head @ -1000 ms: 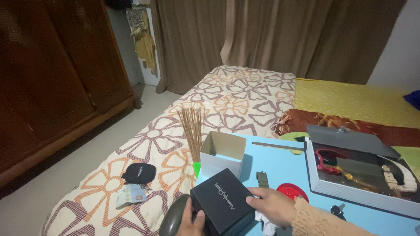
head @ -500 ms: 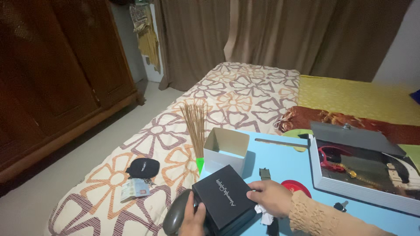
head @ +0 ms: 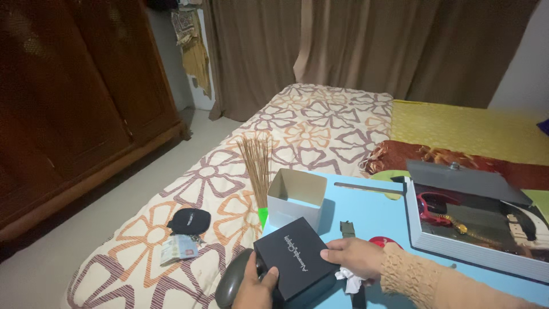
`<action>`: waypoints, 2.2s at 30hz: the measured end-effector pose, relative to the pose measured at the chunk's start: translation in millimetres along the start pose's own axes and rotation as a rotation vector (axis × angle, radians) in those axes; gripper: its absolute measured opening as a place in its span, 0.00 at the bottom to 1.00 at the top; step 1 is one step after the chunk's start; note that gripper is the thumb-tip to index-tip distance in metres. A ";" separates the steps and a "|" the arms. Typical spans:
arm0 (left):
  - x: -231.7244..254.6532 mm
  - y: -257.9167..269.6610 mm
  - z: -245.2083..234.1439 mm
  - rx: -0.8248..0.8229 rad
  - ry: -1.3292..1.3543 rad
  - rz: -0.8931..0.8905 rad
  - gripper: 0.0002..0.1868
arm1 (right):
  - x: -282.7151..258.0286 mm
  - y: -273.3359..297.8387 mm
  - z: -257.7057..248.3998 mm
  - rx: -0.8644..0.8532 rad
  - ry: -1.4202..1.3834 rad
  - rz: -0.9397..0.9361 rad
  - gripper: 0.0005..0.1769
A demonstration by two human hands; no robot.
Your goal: The person wipes a white watch with a cloth, places it in a black box, then wipes a silver bracelet and a beaded bracelet before putting them in a silver case. Finally, the person puts on a dark green smartwatch and adjusts the strap.
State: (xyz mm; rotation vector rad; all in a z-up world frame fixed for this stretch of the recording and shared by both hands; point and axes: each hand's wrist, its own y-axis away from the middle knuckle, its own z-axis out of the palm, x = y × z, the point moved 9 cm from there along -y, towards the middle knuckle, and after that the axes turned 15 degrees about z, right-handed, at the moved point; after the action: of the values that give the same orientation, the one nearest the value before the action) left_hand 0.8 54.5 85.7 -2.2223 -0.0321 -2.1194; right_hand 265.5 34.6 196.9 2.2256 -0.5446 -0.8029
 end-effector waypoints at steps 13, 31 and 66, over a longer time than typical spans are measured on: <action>86.9 -24.9 -26.1 -0.281 -0.657 -0.091 0.31 | 5.2 -12.2 1.6 0.049 -0.017 -0.207 0.37; 29.4 -21.1 15.2 -0.044 0.386 -0.348 0.28 | 8.1 -0.2 -12.8 -0.051 -0.552 -0.041 0.29; 208.7 69.3 294.5 -0.163 0.761 -0.321 0.20 | 90.9 212.4 -97.3 0.289 -0.527 -0.703 0.07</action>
State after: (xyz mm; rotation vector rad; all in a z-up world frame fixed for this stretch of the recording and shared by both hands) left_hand 308.9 -2.4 277.9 -1.3941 -0.1871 -3.0949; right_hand 366.3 -114.0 371.8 2.4901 -0.0888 -1.7982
